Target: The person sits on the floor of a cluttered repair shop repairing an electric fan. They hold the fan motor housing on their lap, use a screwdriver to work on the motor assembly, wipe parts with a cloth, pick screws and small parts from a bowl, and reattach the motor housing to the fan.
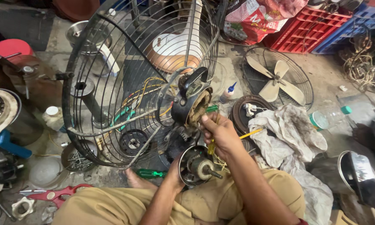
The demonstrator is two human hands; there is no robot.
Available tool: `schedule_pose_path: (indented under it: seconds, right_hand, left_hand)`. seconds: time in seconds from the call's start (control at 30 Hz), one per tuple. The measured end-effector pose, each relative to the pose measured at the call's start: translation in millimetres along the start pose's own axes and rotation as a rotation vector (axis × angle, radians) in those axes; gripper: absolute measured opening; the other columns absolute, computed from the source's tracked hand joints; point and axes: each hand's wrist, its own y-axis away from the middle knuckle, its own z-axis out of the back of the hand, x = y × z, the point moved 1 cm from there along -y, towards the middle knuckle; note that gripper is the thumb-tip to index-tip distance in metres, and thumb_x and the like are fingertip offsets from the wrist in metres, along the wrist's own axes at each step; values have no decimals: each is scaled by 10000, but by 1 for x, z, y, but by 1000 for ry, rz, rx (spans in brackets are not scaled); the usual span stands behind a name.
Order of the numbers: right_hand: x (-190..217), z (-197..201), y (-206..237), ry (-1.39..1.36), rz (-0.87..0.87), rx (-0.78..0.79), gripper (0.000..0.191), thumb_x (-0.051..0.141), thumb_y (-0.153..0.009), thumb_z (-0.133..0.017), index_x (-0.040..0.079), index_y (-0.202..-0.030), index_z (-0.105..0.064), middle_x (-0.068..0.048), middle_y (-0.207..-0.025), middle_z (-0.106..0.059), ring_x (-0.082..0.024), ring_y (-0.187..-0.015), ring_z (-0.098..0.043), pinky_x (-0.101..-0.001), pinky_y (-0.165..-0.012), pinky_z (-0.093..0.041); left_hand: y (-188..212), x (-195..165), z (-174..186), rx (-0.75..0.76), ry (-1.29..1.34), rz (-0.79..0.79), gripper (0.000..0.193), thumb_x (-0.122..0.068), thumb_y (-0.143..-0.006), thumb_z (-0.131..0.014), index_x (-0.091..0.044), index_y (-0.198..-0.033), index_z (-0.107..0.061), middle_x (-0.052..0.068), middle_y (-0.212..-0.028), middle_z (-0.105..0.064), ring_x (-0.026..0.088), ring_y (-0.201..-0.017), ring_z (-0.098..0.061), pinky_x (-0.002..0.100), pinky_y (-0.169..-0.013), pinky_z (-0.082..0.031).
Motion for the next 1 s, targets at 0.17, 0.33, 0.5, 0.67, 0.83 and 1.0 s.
schedule_pose_path:
  seconds: [0.17, 0.33, 0.5, 0.67, 0.83, 1.0]
  right_hand:
    - [5, 4, 13, 81, 58, -93, 170, 203, -961, -657, 35, -982, -645, -4, -735, -590, -86, -548, -468, -255, -478, -385]
    - [15, -25, 39, 530, 761, 55, 254, 121, -930, -749, -6, -1119, -639, -28, -991, -650, -116, -842, -581, -241, -715, -489]
    - [22, -44, 50, 874, 849, -217, 139, 127, -880, -765, 14, -945, -717, -42, -807, -642, -97, -648, -584, -261, -589, -481]
    - [30, -43, 53, 750, 770, -313, 112, 112, -941, -751, 19, -907, -700, -30, -689, -600, -80, -615, -498, -264, -552, -435]
    - [38, -39, 60, 778, 763, -43, 236, 73, -899, -710, 37, -1131, -728, 2, -673, -568, -41, -577, -460, -222, -524, -394]
    - [41, -25, 62, 852, 590, -66, 273, 81, -923, -726, 51, -1194, -736, -32, -731, -630, -89, -623, -506, -252, -569, -439]
  left_hand:
    - [-3, 3, 4, -26, -5, -12, 381, -301, -1012, -505, -42, -1215, -696, 82, -1075, -757, 171, -915, -732, 329, -826, -603]
    - [-3, 3, 4, -14, -23, 0, 382, -303, -1005, -500, -47, -1211, -694, 79, -1071, -759, 171, -912, -737, 333, -823, -609]
    - [-3, 4, 6, -21, -22, 19, 373, -301, -1007, -502, -60, -1210, -701, 71, -1069, -757, 168, -914, -734, 332, -820, -601]
    - [-4, 6, 7, 18, -21, -13, 385, -304, -1000, -499, -41, -1193, -704, 77, -1062, -762, 169, -918, -739, 329, -826, -608]
    - [-1, 5, 4, 31, -40, -5, 394, -318, -1001, -496, -42, -1193, -701, 74, -1056, -765, 166, -915, -737, 329, -823, -607]
    - [-4, 4, 5, -64, 13, 54, 374, -303, -1001, -540, -34, -1202, -704, 92, -1049, -759, 186, -899, -729, 346, -817, -598]
